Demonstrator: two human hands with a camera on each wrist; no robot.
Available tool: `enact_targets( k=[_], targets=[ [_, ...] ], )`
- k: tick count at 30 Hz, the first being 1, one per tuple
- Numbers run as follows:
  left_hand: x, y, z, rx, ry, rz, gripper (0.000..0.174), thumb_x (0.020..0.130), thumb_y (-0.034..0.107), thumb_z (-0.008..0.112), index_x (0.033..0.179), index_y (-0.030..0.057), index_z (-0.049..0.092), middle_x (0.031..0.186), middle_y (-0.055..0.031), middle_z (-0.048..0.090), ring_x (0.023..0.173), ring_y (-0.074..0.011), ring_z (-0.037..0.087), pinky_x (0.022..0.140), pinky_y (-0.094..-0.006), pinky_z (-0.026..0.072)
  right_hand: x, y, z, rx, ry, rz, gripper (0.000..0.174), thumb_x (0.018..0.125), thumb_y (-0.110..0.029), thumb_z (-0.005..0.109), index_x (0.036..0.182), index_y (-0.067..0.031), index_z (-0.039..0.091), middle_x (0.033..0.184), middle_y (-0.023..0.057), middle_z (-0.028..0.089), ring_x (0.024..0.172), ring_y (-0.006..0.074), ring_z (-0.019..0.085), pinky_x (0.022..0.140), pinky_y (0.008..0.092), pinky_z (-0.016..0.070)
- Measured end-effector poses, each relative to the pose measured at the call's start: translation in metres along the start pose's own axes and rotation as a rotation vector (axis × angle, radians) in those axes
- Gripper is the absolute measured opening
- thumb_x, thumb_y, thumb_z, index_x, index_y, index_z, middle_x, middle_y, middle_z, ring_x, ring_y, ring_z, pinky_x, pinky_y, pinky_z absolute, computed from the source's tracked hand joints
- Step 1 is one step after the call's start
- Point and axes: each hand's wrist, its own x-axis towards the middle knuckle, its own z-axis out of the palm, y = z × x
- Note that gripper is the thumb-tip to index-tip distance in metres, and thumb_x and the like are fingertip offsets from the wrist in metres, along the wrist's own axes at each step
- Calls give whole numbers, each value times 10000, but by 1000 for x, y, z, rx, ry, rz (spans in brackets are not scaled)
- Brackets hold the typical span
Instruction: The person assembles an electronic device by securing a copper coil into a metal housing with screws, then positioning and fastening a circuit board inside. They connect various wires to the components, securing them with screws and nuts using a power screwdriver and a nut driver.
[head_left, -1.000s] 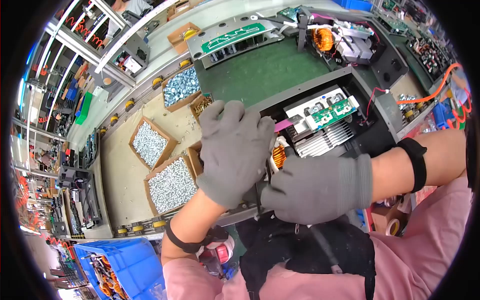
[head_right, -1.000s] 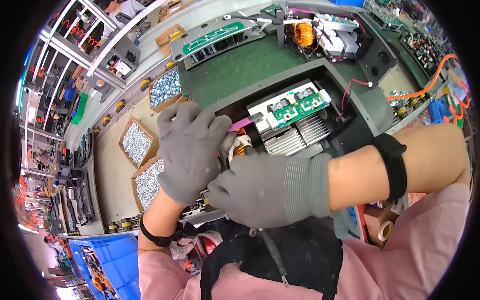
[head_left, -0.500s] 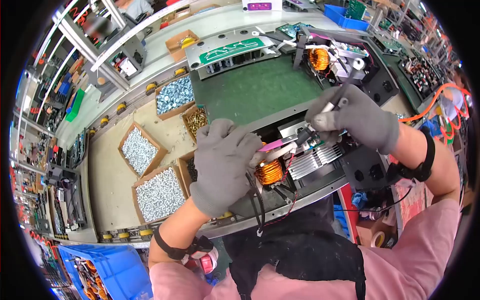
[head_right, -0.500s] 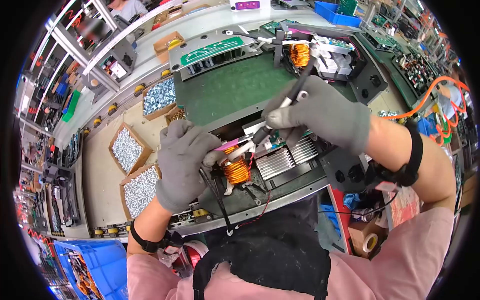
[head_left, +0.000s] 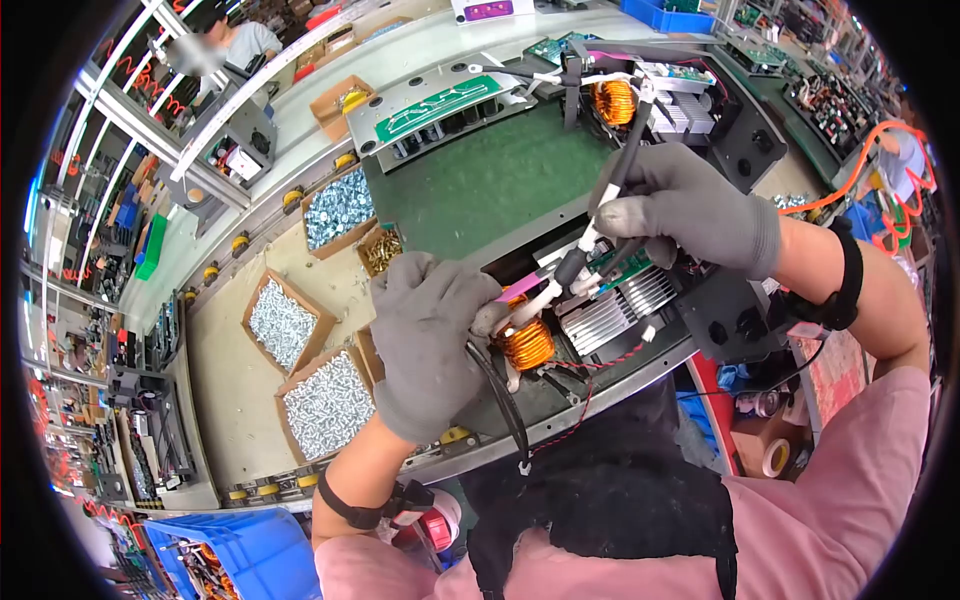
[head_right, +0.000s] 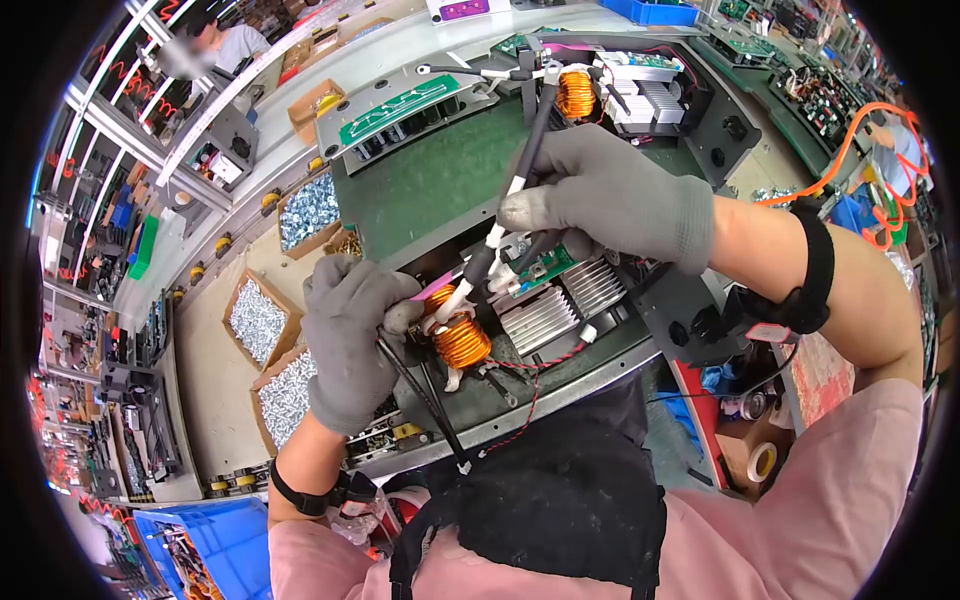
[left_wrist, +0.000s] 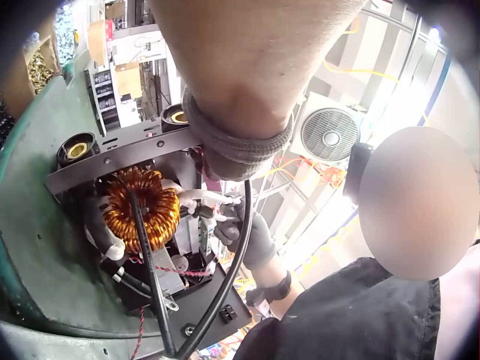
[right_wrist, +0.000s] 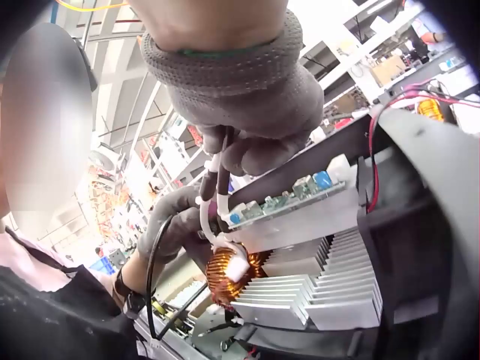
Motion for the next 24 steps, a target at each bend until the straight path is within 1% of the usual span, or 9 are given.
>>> enact_targets(
  k=[3,5,7,10,15,16,18,21,24],
  targets=[
    [2,4,2,7,27,-17,164,840,269,634,806,109,653,767,-62,591,819,-306,517,770,-392,404,-7,-1,2,37,-19,-28,261,865,-265,682,933,-16,640,728,2,581,588,55,529,496,211,404],
    [2,3,2,6,45,-50,175,853,275,629,804,108,652,762,-66,590,811,-307,515,768,-393,405,-11,16,4,-108,-28,-395,238,858,-219,669,937,3,635,720,6,574,597,68,526,524,239,402],
    [0,2,3,-9,48,-47,210,874,303,616,812,105,649,753,-67,584,806,-307,514,762,-383,406,-22,-4,11,127,39,-94,211,834,-167,666,959,1,640,782,51,634,566,94,557,502,231,452],
    [1,2,-1,-46,-14,-25,213,871,318,620,817,114,647,745,-63,576,806,-303,514,778,-393,402,-8,0,6,189,80,116,196,851,-180,639,924,-1,609,726,26,591,521,77,530,475,228,411],
    [-2,2,-7,12,-123,136,163,810,298,671,829,137,650,741,-41,562,828,-266,518,814,-414,389,34,-24,5,-34,61,31,131,854,-126,599,896,-3,610,769,79,653,547,89,586,493,242,472],
    [-2,3,-7,101,-149,184,149,733,255,678,833,148,653,752,-20,548,858,-242,521,805,-405,386,39,-40,12,-27,64,29,131,854,-126,599,896,-3,610,769,79,653,547,89,586,493,242,472],
    [-6,8,-9,249,-187,254,245,637,204,673,877,153,657,786,12,533,887,-194,529,811,-388,393,43,-76,37,-208,-51,17,179,854,-151,615,928,12,609,808,103,655,642,160,616,571,284,489],
    [-18,17,-6,404,-94,257,284,646,197,657,924,138,654,828,14,540,891,-192,536,831,-390,400,40,-121,53,-503,-221,-11,255,854,-188,639,975,34,607,867,139,659,786,266,661,687,348,514],
    [-14,19,-31,289,-235,197,343,668,129,631,1009,115,660,940,4,591,963,-206,557,850,-391,414,24,-118,11,-521,-121,-403,333,867,-262,673,1028,23,616,954,153,663,895,204,644,751,328,498]
  ],
)
